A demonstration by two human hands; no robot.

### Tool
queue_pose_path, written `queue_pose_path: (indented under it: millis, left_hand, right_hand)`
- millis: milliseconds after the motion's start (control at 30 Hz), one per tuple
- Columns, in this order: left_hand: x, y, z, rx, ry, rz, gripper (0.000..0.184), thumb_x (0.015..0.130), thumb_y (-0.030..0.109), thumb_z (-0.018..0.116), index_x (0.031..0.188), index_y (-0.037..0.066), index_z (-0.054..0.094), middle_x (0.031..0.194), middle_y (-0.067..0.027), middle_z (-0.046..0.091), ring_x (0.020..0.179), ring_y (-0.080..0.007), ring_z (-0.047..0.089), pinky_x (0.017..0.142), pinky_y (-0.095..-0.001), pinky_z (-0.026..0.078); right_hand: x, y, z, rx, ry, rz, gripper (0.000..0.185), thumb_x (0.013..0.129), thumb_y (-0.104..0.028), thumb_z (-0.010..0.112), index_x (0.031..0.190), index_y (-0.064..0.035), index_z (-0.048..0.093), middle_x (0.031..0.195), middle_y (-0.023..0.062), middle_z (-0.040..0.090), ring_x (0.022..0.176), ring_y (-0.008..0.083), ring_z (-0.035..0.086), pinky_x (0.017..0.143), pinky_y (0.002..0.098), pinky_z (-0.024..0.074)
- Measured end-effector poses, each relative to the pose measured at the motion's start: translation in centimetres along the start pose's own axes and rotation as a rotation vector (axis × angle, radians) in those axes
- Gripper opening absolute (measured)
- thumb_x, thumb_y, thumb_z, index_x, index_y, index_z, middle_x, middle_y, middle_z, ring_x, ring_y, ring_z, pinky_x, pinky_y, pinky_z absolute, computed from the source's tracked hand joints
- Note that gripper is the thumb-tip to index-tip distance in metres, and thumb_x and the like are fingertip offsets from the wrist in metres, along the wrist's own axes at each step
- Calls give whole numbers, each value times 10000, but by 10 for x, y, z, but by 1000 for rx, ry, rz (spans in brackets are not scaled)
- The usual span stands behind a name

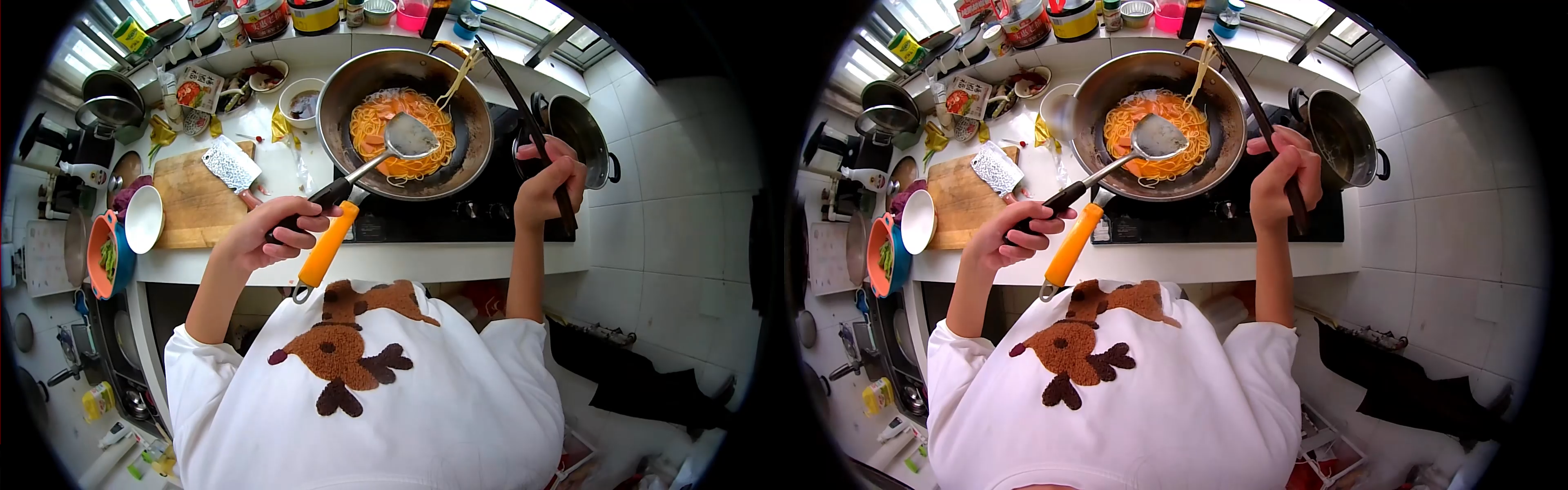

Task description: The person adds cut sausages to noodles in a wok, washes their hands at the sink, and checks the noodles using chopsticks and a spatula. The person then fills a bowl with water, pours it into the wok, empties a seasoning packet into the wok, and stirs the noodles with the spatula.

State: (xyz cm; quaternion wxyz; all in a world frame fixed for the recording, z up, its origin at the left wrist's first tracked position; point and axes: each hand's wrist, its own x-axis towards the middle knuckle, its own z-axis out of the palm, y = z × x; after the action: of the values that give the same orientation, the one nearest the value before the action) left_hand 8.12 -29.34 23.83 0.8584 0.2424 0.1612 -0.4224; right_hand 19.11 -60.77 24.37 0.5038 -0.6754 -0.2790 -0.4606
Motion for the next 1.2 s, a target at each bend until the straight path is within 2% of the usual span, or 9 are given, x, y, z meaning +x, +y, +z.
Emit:
queue_pose_path:
  millis: [200,300,467,567,700,833,1000,1067,1200]
  left_hand:
    - [-24,6,14,-44,-42,-3,281,856,92,398,1088,-65,415,654,31,313,414,16,291,269,-104,244]
    - [-46,6,26,-67,-72,6,298,845,76,380,1105,-69,394,642,22,309,373,7,278,239,-118,255]
    - [-91,-3,48,-29,-5,51,349,785,35,391,1109,-92,363,582,0,294,307,-23,297,208,-153,258]
    - [-121,-15,66,-85,91,80,418,722,-13,393,1122,-119,336,540,-14,317,294,-56,351,218,-177,282]
    - [-157,-20,70,-122,93,-47,566,643,-109,409,1188,-121,255,516,-69,384,308,-146,420,280,-231,359]
    - [-196,-21,62,11,-19,-245,719,689,-119,470,1291,-79,78,565,-78,418,411,-123,448,360,-226,347]
    - [-237,-30,46,193,-238,-397,756,761,-92,462,1326,-18,-34,658,-78,407,574,-120,415,498,-238,329]
    - [-264,-43,33,158,-273,-350,760,765,-80,459,1330,-5,-44,667,-72,400,575,-120,395,510,-242,310]
    - [-295,-46,17,416,-354,-213,695,767,-50,483,1308,-65,47,683,-77,442,559,-131,434,531,-221,329]
  right_hand:
    - [14,-25,2,148,118,141,301,925,-241,353,793,20,423,674,181,579,476,204,551,510,302,484]
    - [9,-36,0,304,207,473,342,918,-299,374,783,6,447,705,210,571,446,201,525,360,258,411]
    - [-2,-46,-9,436,184,681,356,919,-321,377,764,-21,488,701,185,576,454,185,529,353,248,389]
    - [5,-60,-6,477,249,910,372,913,-353,387,739,-43,499,688,172,568,443,157,515,338,219,349]
    - [12,-67,-4,685,122,978,377,917,-337,386,702,-51,503,656,159,547,395,137,446,326,199,318]
    - [17,-77,11,862,157,1041,347,918,-270,404,680,-30,483,606,137,505,314,105,349,253,159,253]
    - [17,-89,25,1162,95,1138,377,939,-269,333,700,-2,452,572,158,477,289,119,359,222,175,300]
    - [19,-102,33,1221,60,1273,376,928,-305,366,660,-49,429,520,118,422,275,132,289,262,208,244]
    - [12,-119,41,1422,-69,1257,422,945,-352,246,714,-43,418,548,132,441,264,132,300,230,218,270]
